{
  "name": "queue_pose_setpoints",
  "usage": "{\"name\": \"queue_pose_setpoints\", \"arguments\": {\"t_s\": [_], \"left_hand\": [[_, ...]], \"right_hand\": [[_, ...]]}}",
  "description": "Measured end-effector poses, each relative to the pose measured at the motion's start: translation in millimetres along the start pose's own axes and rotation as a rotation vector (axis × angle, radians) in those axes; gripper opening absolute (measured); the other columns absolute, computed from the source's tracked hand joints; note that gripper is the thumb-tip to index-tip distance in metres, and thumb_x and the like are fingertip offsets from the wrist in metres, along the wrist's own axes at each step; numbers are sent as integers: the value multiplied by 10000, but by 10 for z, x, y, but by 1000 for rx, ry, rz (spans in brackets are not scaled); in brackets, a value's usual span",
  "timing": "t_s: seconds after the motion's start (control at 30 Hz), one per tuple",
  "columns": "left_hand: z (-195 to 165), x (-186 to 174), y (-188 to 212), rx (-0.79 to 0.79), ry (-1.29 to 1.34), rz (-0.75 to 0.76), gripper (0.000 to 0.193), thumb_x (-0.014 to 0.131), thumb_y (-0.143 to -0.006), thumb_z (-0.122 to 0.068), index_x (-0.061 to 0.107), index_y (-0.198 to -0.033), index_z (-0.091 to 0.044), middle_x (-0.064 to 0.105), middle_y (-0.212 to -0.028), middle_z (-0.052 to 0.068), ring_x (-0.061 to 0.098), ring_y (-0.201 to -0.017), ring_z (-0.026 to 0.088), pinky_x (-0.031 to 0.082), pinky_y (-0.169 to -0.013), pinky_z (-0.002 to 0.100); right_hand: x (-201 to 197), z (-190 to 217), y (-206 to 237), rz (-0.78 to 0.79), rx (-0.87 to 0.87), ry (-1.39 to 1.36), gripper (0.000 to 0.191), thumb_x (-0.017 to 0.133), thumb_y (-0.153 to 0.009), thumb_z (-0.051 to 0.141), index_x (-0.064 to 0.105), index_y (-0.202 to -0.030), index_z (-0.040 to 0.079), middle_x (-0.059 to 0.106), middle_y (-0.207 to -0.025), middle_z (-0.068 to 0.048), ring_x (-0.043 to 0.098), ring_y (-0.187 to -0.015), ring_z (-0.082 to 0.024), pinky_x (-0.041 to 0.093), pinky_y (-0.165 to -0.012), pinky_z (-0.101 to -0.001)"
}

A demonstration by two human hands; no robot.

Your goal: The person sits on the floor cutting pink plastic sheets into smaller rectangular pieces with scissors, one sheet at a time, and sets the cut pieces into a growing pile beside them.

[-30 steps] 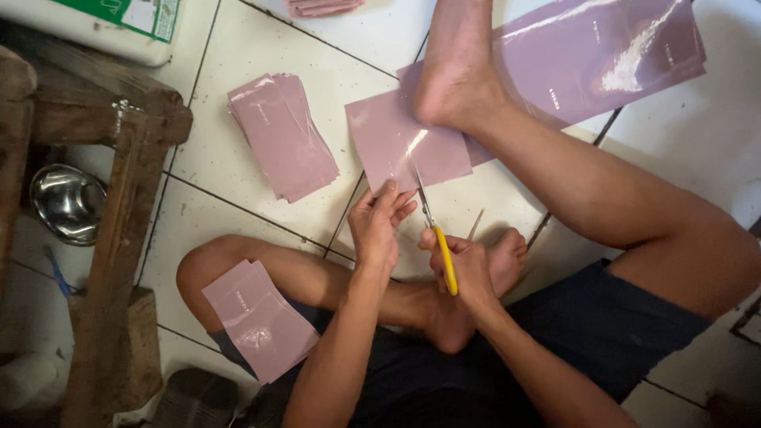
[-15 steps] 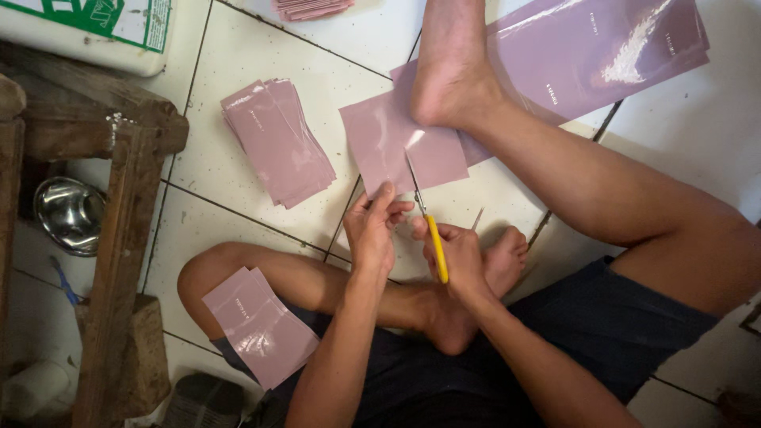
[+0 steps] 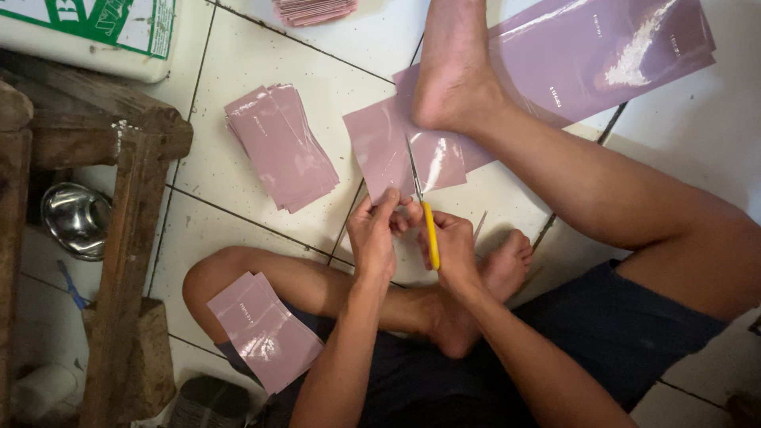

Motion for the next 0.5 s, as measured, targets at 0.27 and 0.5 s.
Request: {"name": "queue_pose_setpoints", "arguments": {"t_s": [0.27,0.5], "left_hand": [[-52,32,0,70,-32,-14,171,719,-950,-196,721,-962,-26,698,-790,38,520,-531,83,380,-511,252],[-149,85,60,73,-12,4,189,697,-954,-212,726,-1000,-31,739,-838,47,512,-526,77,377,-510,248]], "right_hand": [[122,315,-71,6,-11,71,452,704,-918,439,746,-827,-2,496,-488,-12,436,-350,-107,323,-321,-291],[159,532,-52,52,-76,75,546,715,-893,510,718,-777,-24,488,-462,-26,429,-346,-109,324,-328,-290]]}}
Point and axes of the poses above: each hand's wrist, its own y-axis away from the middle knuckle, its own x-axis out of the palm, z = x × y, the point moved 1 cm from there along -y, towards the middle knuckle
